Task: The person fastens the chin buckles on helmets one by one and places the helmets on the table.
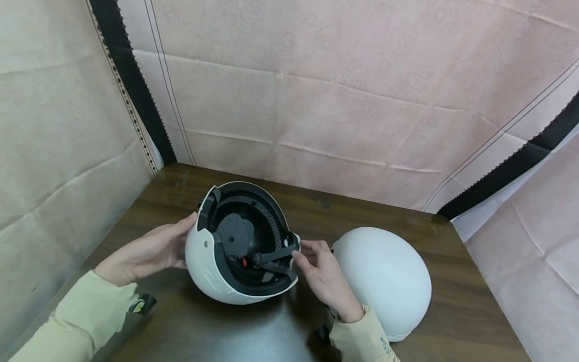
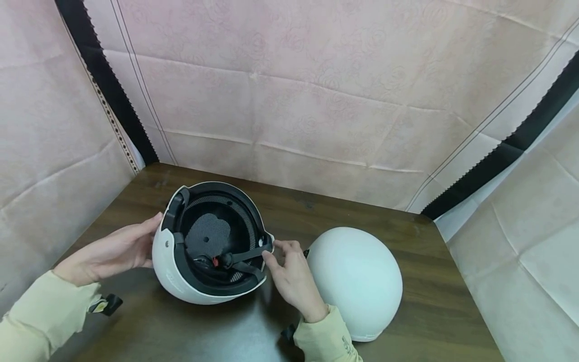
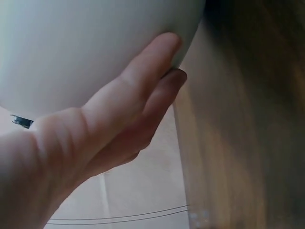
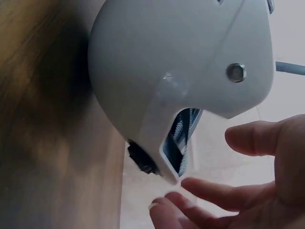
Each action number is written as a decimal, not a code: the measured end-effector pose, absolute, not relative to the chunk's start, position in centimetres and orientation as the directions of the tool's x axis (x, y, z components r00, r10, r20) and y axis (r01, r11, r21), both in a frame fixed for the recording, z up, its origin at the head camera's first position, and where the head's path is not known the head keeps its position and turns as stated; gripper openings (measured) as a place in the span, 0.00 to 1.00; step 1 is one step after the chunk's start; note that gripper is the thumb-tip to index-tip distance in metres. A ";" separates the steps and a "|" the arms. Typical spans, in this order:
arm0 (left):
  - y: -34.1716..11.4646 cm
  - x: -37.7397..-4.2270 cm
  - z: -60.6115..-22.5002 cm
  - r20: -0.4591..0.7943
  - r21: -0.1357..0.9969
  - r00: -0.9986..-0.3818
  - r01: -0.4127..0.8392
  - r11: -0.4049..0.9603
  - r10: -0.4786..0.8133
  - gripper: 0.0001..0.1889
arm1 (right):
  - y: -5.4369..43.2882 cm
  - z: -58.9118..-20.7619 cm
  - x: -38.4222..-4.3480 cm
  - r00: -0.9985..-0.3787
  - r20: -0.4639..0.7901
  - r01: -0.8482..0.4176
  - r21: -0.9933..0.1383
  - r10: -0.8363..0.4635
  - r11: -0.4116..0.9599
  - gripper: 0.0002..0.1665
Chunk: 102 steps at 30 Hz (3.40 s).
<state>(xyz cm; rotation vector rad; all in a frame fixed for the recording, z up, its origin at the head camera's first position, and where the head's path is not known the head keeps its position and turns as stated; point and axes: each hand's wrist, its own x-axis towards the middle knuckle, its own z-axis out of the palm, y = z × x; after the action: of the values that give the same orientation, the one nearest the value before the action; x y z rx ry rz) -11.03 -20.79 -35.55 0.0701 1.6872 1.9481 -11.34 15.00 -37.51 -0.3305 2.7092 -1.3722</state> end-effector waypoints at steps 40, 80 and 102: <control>-19.4 -9.9 -33.9 -0.296 0.950 -0.890 -0.312 0.011 0.346 0.29 | 9.4 -31.9 -6.1 -0.617 0.430 -0.739 -0.604 -0.658 0.299 0.33; -17.6 -9.3 -34.2 -0.292 0.955 -0.899 -0.292 0.050 0.328 0.35 | 8.8 -32.2 -6.8 -0.704 0.436 -0.658 -0.697 -0.561 0.284 0.29; -17.5 -10.2 -38.1 -0.225 0.862 -0.770 -0.443 -0.246 0.597 0.31 | 8.8 -32.2 -6.7 -0.742 0.424 -0.598 -0.768 -0.519 0.228 0.27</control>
<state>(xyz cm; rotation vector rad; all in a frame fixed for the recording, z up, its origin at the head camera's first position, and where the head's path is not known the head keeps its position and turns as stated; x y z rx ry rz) -10.25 -17.50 -38.14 0.1953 1.3521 2.0545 -6.69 8.82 -32.18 -1.1498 2.5209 -1.6385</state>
